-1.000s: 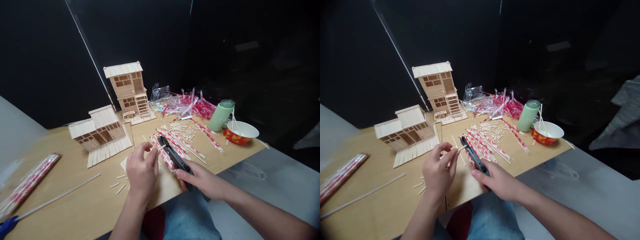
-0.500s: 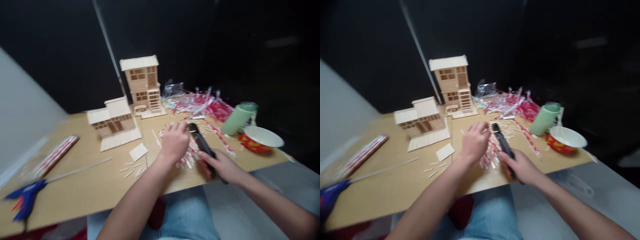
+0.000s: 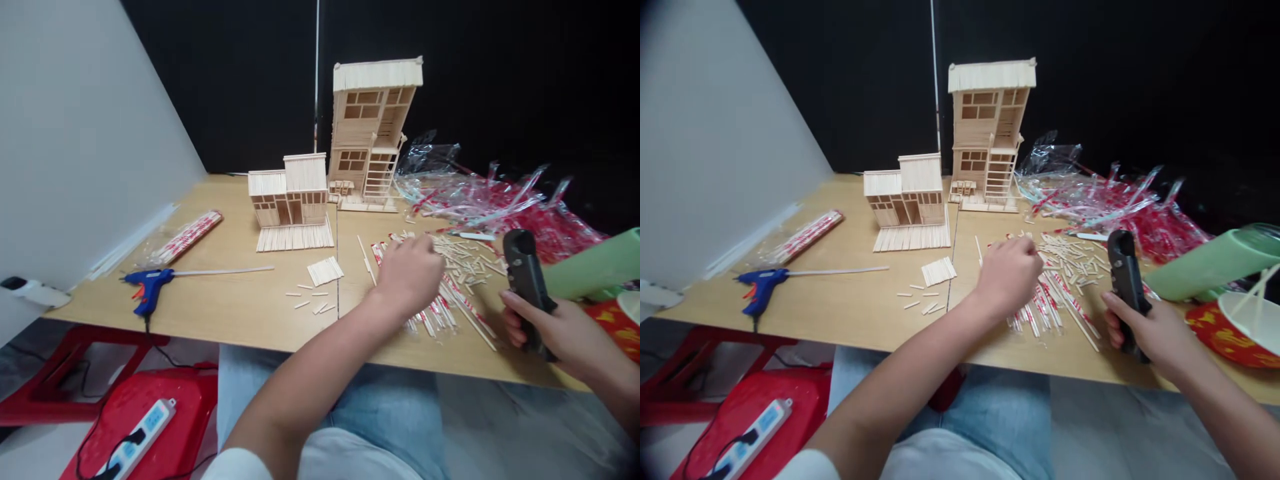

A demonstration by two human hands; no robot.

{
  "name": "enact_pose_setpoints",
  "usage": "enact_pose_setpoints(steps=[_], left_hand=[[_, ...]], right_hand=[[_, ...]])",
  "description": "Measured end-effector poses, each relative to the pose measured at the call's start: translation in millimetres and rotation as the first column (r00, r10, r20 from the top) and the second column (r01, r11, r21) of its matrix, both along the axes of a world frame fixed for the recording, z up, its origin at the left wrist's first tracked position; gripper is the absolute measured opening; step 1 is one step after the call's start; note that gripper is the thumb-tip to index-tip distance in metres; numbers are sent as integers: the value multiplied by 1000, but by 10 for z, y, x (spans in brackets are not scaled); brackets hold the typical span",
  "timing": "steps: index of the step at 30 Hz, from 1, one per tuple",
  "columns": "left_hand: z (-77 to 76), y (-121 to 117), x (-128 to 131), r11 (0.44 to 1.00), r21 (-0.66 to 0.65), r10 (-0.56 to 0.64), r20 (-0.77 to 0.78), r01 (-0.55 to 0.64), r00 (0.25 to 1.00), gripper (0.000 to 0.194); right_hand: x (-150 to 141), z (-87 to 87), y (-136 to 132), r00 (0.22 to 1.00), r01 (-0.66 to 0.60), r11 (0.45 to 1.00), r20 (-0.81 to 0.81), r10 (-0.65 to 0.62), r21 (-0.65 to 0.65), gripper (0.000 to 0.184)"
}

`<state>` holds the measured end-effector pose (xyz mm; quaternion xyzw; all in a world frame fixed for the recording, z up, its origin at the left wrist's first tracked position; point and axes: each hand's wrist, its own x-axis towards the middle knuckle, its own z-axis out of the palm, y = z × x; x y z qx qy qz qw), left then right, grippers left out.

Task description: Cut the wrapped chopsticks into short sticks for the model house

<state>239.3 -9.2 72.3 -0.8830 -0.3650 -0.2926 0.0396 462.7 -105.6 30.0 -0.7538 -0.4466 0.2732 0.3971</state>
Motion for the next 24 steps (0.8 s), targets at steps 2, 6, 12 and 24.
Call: enact_pose_setpoints(steps=[2, 6, 12, 24], left_hand=[[-26, -85, -373, 999, -40, 2, 30, 0, 1000, 18], [-235, -229, -1200, 988, -146, 81, 175, -55, 981, 12], [-695, -217, -1920, 974, -23, 225, 54, -224, 973, 28], [-682, -290, -1986, 963, -54, 269, 258, -264, 928, 33]], right_hand=[[108, 5, -32, 992, -72, 995, -106, 64, -68, 53], [232, 43, -83, 996, -7, 997, 85, 13, -71, 38], [259, 170, 166, 894, 133, 986, 440, -78, -96, 21], [403, -104, 713, 767, 14, 985, 634, 98, -170, 17]])
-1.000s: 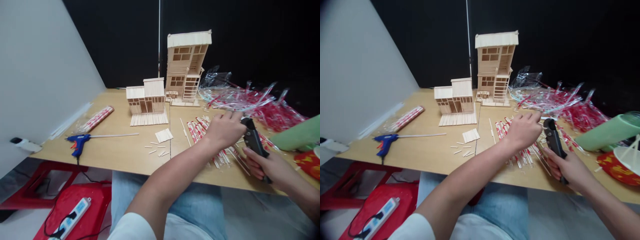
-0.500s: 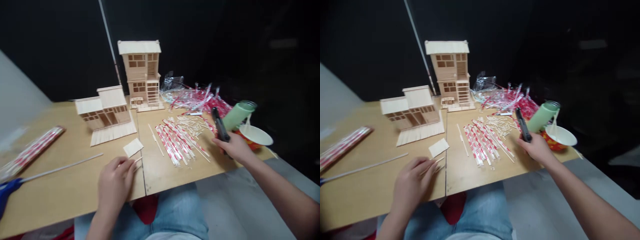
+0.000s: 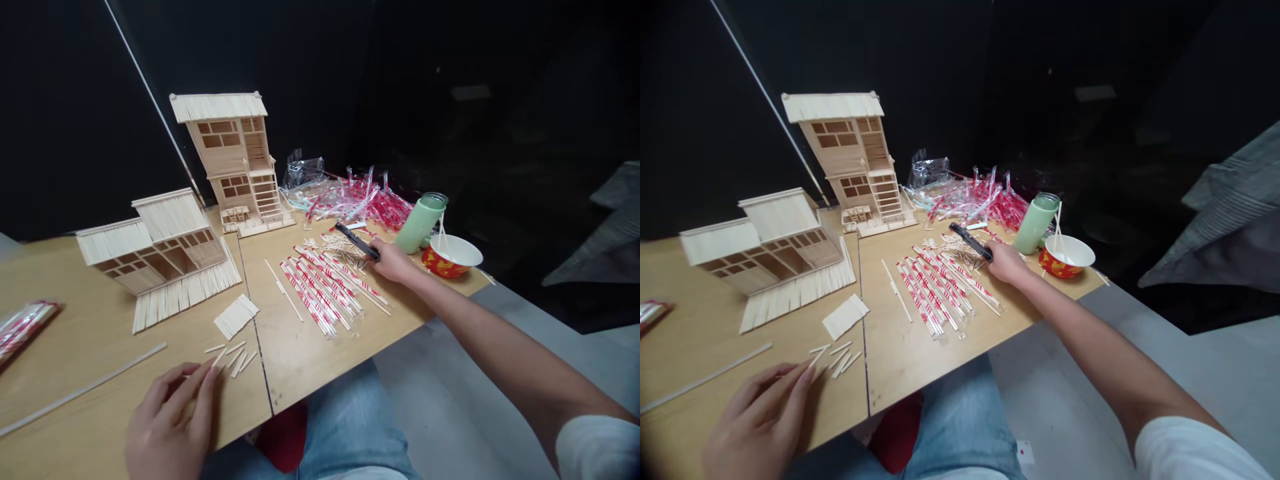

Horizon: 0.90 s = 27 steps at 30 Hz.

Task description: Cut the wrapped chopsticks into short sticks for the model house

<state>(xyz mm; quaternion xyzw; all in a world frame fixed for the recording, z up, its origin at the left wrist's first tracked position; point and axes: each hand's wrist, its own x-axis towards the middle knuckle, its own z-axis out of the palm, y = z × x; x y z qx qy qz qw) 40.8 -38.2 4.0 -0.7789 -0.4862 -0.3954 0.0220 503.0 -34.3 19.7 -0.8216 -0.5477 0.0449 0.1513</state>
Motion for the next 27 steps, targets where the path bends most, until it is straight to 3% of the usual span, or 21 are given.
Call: enact_pose_setpoints(steps=[6, 9, 11, 13, 14, 15, 16, 17, 18, 19, 21, 23, 27], left_hand=[[38, -129, 22, 988, -101, -89, 230, 114, 969, 18], [97, -205, 118, 967, -173, -110, 371, 185, 922, 15], [144, -245, 275, 920, -300, -77, 491, 251, 868, 17], [187, -266, 517, 823, -438, -17, 617, 362, 786, 22], [204, -269, 662, 768, -476, 16, 683, 428, 730, 25], [218, -265, 813, 721, -488, 44, 741, 492, 670, 26], [230, -256, 962, 675, -487, 59, 785, 555, 617, 27], [239, -243, 1100, 630, -475, 63, 820, 614, 569, 29], [247, -228, 1220, 597, -460, 76, 848, 657, 524, 30], [253, -212, 1317, 574, -440, 95, 873, 690, 477, 30], [261, -186, 1431, 555, -399, 128, 908, 730, 398, 30], [265, -175, 1453, 561, -379, 148, 921, 736, 362, 29], [274, -186, 1384, 644, -384, 95, 898, 661, 430, 24]], right_hand=[[91, 82, -56, 990, -120, 992, -79, 117, -28, 20], [-19, 180, -111, 978, -126, 992, -165, 127, 19, 22], [-219, 245, -171, 962, -133, 990, -232, 142, 55, 18], [-519, 302, -244, 908, -146, 982, -378, 180, 117, 17], [-694, 327, -282, 851, -146, 975, -481, 210, 166, 19], [-877, 349, -318, 660, -81, 962, -709, 249, 262, 27], [-1057, 368, -352, 418, -31, 952, -861, 288, 304, 36], [-1228, 382, -381, 224, 7, 947, -923, 311, 321, 43], [-1384, 391, -406, 84, 42, 942, -941, 329, 333, 46], [-1521, 393, -425, -3, 62, 937, -939, 345, 344, 48], [-1734, 371, -447, -62, 103, 919, -919, 388, 381, 47], [-1878, 324, -454, -53, 156, 893, -899, 434, 422, 44], [-2050, 228, -457, 36, 281, 844, -884, 467, 457, 41]])
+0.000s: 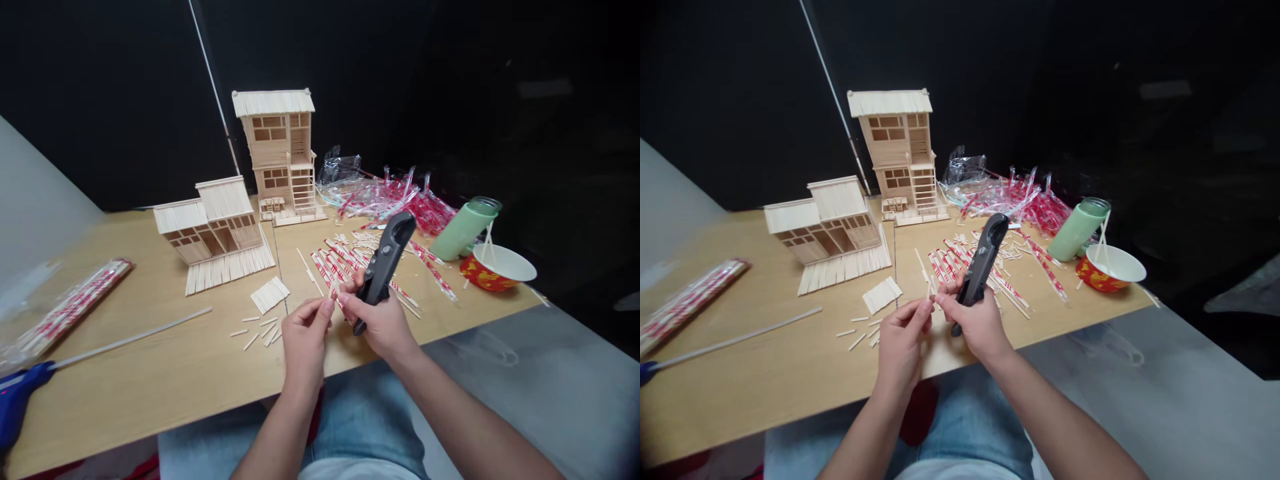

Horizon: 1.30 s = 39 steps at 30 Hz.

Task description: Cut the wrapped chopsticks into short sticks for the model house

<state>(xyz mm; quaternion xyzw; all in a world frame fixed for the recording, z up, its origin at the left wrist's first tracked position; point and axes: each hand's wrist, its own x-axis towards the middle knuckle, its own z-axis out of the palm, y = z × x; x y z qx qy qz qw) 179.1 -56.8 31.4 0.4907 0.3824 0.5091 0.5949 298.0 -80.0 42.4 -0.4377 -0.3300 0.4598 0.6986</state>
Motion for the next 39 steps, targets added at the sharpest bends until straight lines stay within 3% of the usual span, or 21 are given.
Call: enact_pose_setpoints(steps=[4, 11, 15, 20, 28, 35, 39], left_hand=[[23, -6, -27, 986, 155, 83, -103, -66, 991, 20], [10, -33, -29, 958, 249, 179, -147, -139, 973, 19], [9, -36, -66, 891, 422, 267, -184, -169, 946, 11], [26, -7, -82, 815, 568, 302, -247, -115, 921, 12], [34, -1, -69, 813, 582, 221, -311, 1, 924, 15], [87, -22, -96, 797, 603, 229, -338, 24, 913, 14], [101, -27, -90, 856, 517, 168, -330, 29, 929, 14]], right_hand=[[-124, -13, -13, 991, 129, 992, 31, -129, -6, 42], [-350, 23, -54, 950, 305, 950, 45, -308, 63, 39], [-387, 54, -91, 941, 331, 942, 55, -334, 60, 37], [-312, 79, -99, 960, 276, 961, 44, -277, 31, 41], [-176, -25, -86, 967, 238, 969, 71, -243, 70, 38], [-64, 42, -93, 989, 125, 992, 72, -127, 31, 39], [-109, 38, -113, 976, 194, 978, 90, -201, 75, 36]])
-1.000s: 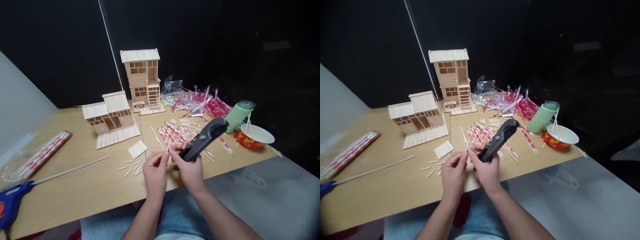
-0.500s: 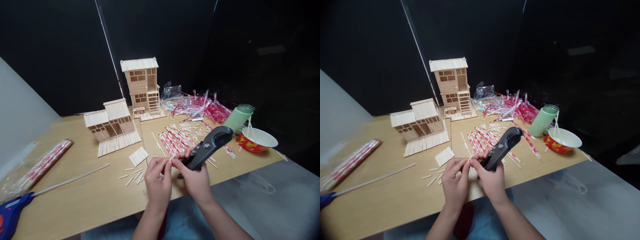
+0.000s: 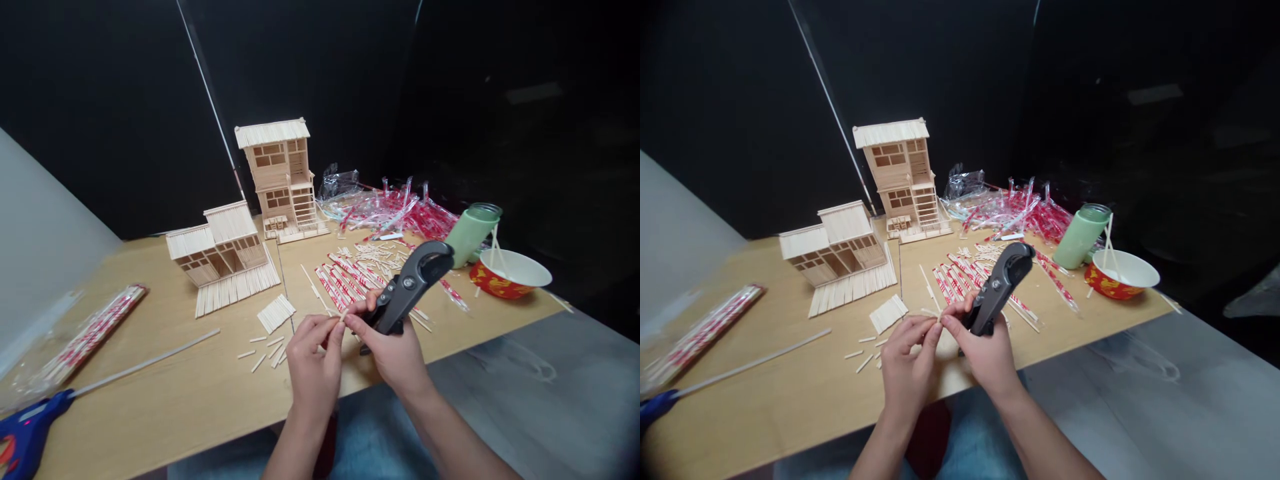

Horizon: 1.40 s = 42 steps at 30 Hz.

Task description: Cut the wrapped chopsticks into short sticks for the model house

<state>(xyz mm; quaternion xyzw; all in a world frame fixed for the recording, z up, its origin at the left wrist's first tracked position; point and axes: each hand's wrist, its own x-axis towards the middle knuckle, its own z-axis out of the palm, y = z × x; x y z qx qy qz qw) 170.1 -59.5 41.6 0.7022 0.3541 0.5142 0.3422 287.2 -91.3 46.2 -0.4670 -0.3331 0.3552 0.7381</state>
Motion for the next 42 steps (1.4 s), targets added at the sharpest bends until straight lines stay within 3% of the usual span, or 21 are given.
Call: enact_pose_setpoints(steps=[7, 12, 16, 18, 22, 27, 32, 42], left_hand=[[-50, 4, 70, 949, -301, -43, 178, 96, 983, 23], [-29, 2, 43, 953, -291, -44, 142, 84, 989, 33], [26, 22, -8, 960, -247, -111, 104, 133, 988, 30], [33, 36, -34, 947, -253, -180, 84, 196, 980, 28], [8, 76, -87, 917, -292, -274, 28, 270, 961, 21], [-6, 126, -157, 919, -264, -303, -1, 292, 953, 14], [4, 130, -198, 953, -127, -280, -29, 274, 960, 9], [-13, 124, -218, 963, -67, -263, -51, 260, 963, 13]], right_hand=[[-206, -35, -15, 974, 214, 974, 63, -219, 76, 30], [-255, -60, -28, 966, 205, 965, 128, -227, 163, 26], [-133, -17, -40, 982, 116, 986, 135, -132, 116, 27], [-20, 32, -26, 994, -19, 999, 109, 14, 45, 30], [179, 110, 18, 967, -251, 964, 22, 254, -83, 39], [220, 89, 46, 949, -309, 947, -90, 301, -88, 43], [191, 18, 58, 899, -377, 925, -259, 354, -45, 48], [143, -1, 33, 916, -352, 935, -223, 333, -52, 45]])
